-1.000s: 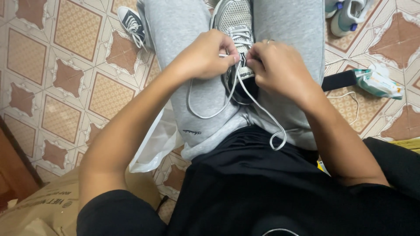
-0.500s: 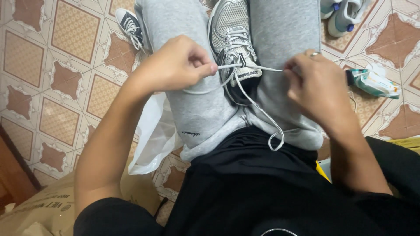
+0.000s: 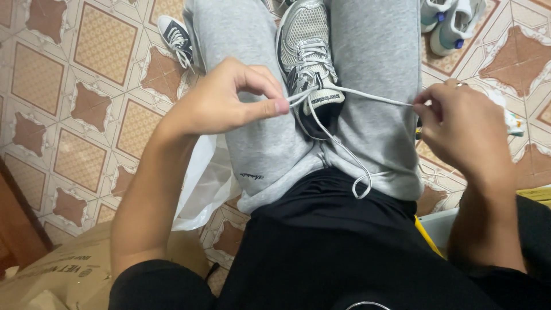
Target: The person is sitting on the floor and lacing a silver sneaker, threading the white lace through the eyelets.
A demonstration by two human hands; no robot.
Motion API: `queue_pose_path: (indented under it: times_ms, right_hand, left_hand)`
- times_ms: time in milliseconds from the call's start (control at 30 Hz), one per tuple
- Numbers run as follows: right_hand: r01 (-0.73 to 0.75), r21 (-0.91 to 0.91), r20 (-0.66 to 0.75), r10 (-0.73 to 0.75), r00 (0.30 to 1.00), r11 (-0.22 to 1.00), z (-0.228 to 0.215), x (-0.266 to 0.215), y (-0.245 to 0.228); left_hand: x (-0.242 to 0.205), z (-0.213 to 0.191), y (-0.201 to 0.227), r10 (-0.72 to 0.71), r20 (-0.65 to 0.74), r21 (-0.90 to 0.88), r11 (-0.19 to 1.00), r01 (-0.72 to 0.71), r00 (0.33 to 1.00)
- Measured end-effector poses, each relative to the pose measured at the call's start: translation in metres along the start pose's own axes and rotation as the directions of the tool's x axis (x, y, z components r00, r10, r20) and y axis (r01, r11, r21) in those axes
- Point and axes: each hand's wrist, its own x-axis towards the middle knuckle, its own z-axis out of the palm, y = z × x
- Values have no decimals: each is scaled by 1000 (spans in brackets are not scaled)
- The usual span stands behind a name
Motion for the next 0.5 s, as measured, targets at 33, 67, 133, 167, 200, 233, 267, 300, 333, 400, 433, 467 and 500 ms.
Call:
queue_pose_path:
  times_ms: [33,67,133,167,200,233,267,300,333,400,433,467,500]
  right_hand:
    - [17,25,-15,-16,1000,1000,-2,-1,-7]
    - [36,51,-30,-35,999,998,-3,-1,-16]
    - [162,94,-208,-139,968,982,12,5,-24]
    - [283,111,-384,-222,896,953,20,8,-28]
    - [285,115,-386,-221,895,952,23,10,-37]
    - [389,43,-470,-325,821,920,26,11,-46]
    - [477,-39,-540,-420,729,878,29,13,-54]
    - [474,-36,-543,-415,730,880,36,19,-58]
    - [486,-110,-578,-454,678,867,42,25,-62]
    - [490,-182,-615,-487,620,853,49,32,-62]
    - [496,-214,-621,-509,596,842,50,34,-59]
    - [506,-246,-622,-535,572,827,51,35,-57]
    - [507,-242,-624,-533,571,827,52,36,-57]
  left_hand:
    - [-1,2,3,47,-8,2,999,-47,999]
    - [-4,4,6,91,-18,7,996,-91,996]
    - [-3,8,12,84,-50,37,996,-82,995]
    - [-3,9,15,80,-81,63,995,-75,993]
    - [-2,10,14,78,-81,67,995,-73,994]
    - [-1,11,13,98,-106,66,994,-92,990]
    - [2,11,11,120,-126,66,991,-113,985]
    - [3,12,13,121,-122,69,991,-113,985]
    - [4,13,14,134,-130,85,989,-123,982]
    - [5,13,17,149,-134,110,985,-135,980]
    - [6,13,17,144,-122,86,987,-134,982]
    - [4,14,17,134,-114,57,990,-129,984]
    - [4,11,18,132,-114,60,990,-125,985]
